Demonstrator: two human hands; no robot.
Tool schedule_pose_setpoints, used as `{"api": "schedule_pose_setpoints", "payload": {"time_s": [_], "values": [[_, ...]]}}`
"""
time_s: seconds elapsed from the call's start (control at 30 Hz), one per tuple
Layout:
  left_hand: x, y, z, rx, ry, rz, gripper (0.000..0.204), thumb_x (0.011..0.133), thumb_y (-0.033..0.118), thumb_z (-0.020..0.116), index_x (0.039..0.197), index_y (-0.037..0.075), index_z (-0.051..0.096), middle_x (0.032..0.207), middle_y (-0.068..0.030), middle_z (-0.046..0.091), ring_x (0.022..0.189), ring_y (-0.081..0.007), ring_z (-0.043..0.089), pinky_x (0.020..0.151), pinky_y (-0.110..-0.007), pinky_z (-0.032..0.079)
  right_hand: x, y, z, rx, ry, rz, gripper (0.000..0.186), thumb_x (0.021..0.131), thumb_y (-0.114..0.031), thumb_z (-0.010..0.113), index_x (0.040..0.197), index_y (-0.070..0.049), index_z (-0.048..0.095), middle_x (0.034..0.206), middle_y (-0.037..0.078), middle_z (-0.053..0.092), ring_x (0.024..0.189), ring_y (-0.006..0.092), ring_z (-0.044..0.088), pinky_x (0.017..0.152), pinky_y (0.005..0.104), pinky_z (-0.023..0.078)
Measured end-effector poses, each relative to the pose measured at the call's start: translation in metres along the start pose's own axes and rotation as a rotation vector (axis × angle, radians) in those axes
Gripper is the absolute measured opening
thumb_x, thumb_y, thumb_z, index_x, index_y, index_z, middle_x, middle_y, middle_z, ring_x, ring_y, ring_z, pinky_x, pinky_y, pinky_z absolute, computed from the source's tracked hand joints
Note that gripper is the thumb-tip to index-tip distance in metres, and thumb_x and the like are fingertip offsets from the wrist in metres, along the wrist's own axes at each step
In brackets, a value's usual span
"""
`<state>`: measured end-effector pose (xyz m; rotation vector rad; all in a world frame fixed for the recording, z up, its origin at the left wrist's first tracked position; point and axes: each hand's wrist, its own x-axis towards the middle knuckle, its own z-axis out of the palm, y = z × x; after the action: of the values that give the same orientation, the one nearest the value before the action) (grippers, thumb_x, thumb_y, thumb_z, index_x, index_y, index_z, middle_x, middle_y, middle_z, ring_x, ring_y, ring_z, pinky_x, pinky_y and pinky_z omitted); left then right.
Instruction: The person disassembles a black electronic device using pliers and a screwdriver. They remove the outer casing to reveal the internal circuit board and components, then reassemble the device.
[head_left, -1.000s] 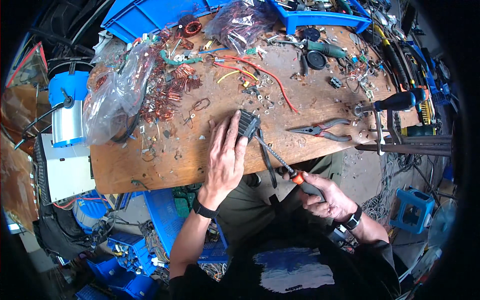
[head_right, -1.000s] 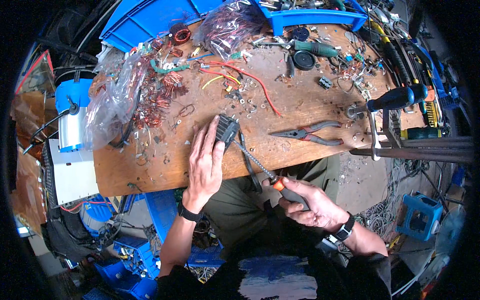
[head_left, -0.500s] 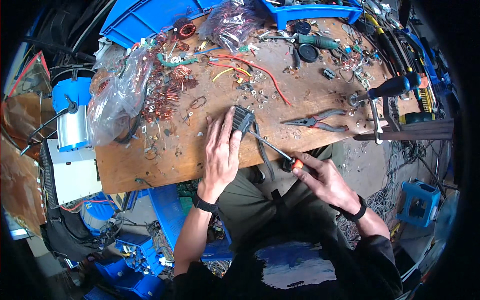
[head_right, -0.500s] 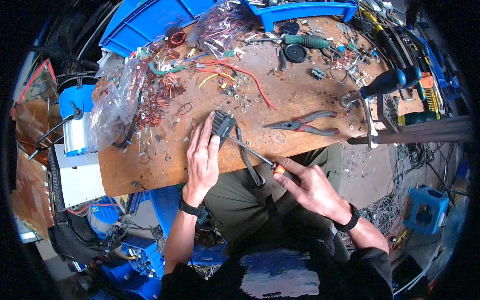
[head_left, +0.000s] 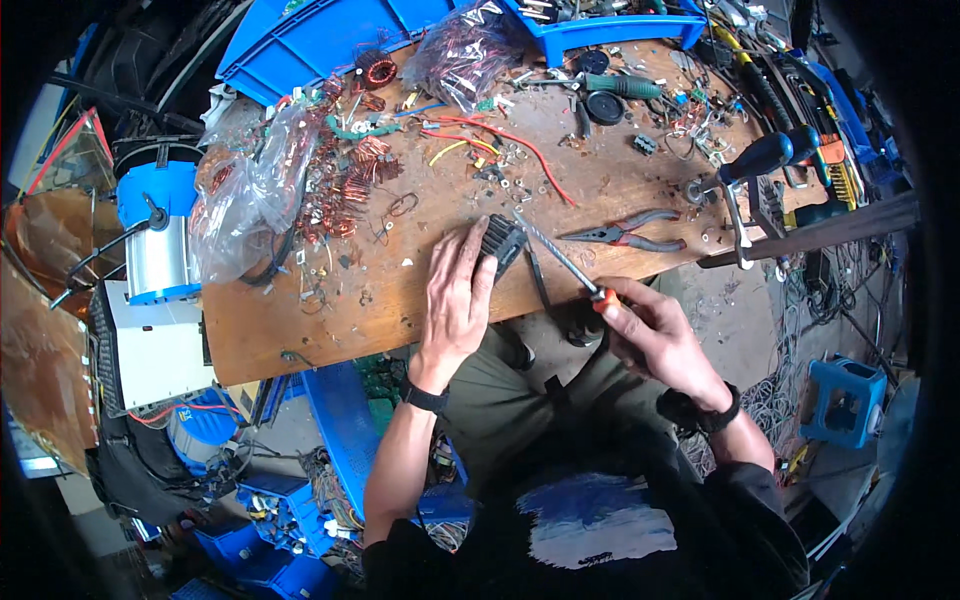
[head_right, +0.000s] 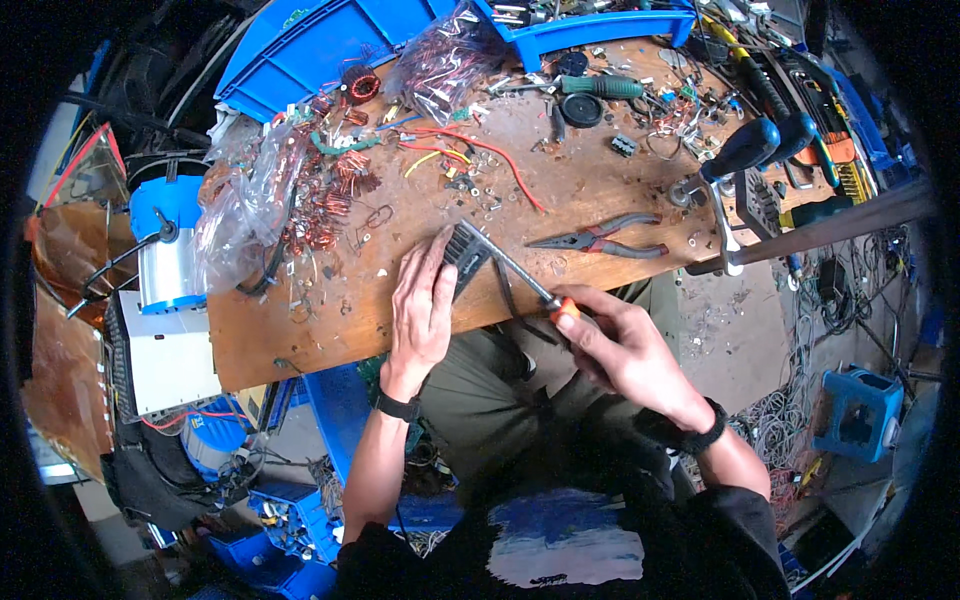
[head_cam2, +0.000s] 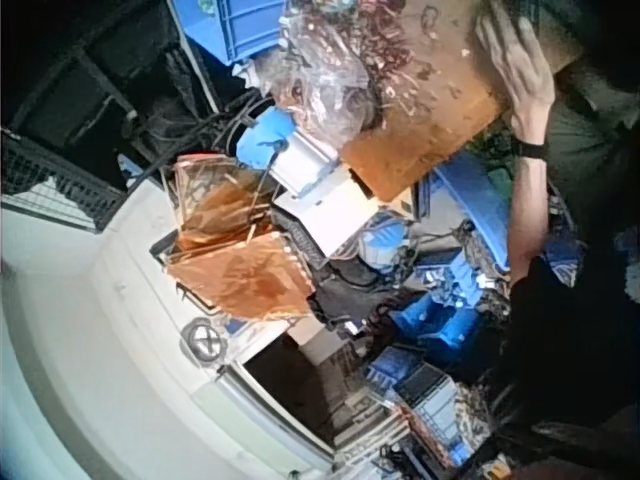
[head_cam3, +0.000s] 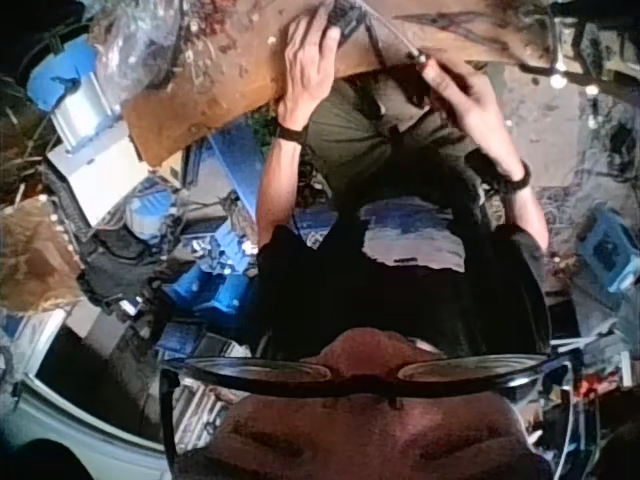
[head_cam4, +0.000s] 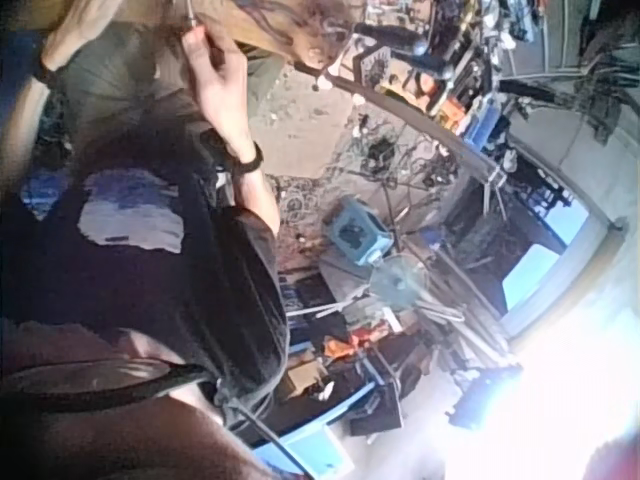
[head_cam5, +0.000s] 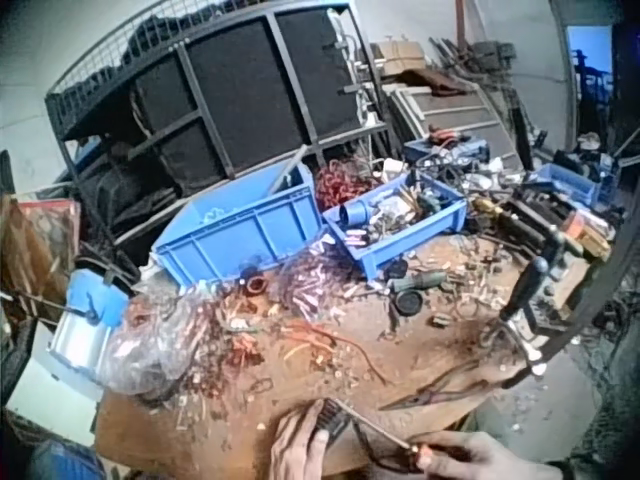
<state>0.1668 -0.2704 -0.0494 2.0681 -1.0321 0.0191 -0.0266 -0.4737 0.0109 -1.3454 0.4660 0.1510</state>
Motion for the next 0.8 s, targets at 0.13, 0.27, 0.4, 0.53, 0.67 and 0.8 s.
{"api": "schedule_pose_setpoints", "payload": {"time_s": [0.13, 0.27, 0.4, 0.53, 0.67, 0.8], "values": [[-0.001, -0.004, 0.000, 0.051, 0.001, 0.052, 0.051, 0.105, 0.029, 0.054, 0.148, 0.001, 0.051, 0.139, -0.0288, 0.056, 0.129, -0.0475, 0.049, 0.114, -0.054, 0.038, -0.025, -0.006, -0.005, -0.508, 0.052, -0.004, 0.042, 0.106, -0.032, 0.061, 0.133, 0.000, 0.060, 0.069, 0.012, 0.061, 0.058, 0.0172, 0.057, 0.057, 0.0361, 0.044], [-0.001, -0.002, 0.000, 0.070, -0.001, 0.077, 0.054, 0.104, 0.032, 0.056, 0.148, 0.000, 0.050, 0.140, -0.0292, 0.055, 0.131, -0.0475, 0.048, 0.115, -0.055, 0.035, -0.028, 0.001, 0.000, -0.569, 0.059, -0.119, 0.037, 0.106, -0.027, 0.060, 0.132, -0.001, 0.060, 0.075, 0.019, 0.063, 0.060, 0.0289, 0.060, 0.062, 0.0403, 0.046], [-0.002, -0.004, 0.000, 0.050, 0.002, 0.043, 0.052, 0.105, 0.030, 0.052, 0.146, -0.002, 0.052, 0.142, -0.0297, 0.055, 0.134, -0.0469, 0.048, 0.117, -0.052, 0.035, -0.023, 0.005, 0.004, -0.560, 0.051, -0.176, 0.036, 0.106, -0.026, 0.058, 0.133, -0.002, 0.061, 0.073, 0.021, 0.061, 0.058, 0.0309, 0.059, 0.061, 0.0417, 0.045], [-0.003, -0.005, 0.001, 0.064, -0.001, 0.030, 0.050, 0.106, 0.028, 0.049, 0.144, -0.005, 0.053, 0.142, -0.0300, 0.056, 0.136, -0.0465, 0.048, 0.118, -0.050, 0.034, -0.020, 0.004, 0.004, -0.603, 0.046, -0.221, 0.040, 0.107, -0.026, 0.057, 0.139, -0.002, 0.059, 0.071, 0.021, 0.058, 0.056, 0.0313, 0.058, 0.060, 0.0413, 0.044], [-0.004, -0.002, 0.001, 0.041, -0.011, 0.033, 0.050, 0.107, 0.028, 0.047, 0.145, -0.005, 0.052, 0.143, -0.0301, 0.055, 0.136, -0.0466, 0.049, 0.120, -0.050, 0.033, -0.020, -0.001, 0.002, -0.547, -0.017, -0.113, 0.042, 0.109, -0.029, 0.054, 0.142, -0.003, 0.057, 0.066, 0.013, 0.055, 0.051, 0.0214, 0.055, 0.055, 0.0368, 0.043], [-0.006, -0.002, 0.002, 0.051, -0.028, 0.032, 0.051, 0.109, 0.028, 0.043, 0.147, -0.005, 0.050, 0.145, -0.0292, 0.054, 0.137, -0.0473, 0.048, 0.123, -0.051, 0.029, -0.017, -0.025, -0.002, -0.062, -0.143, 0.287, 0.044, 0.111, -0.031, 0.052, 0.147, -0.005, 0.053, 0.069, 0.000, 0.050, 0.047, 0.0073, 0.047, 0.042, 0.0251, 0.037]]}}
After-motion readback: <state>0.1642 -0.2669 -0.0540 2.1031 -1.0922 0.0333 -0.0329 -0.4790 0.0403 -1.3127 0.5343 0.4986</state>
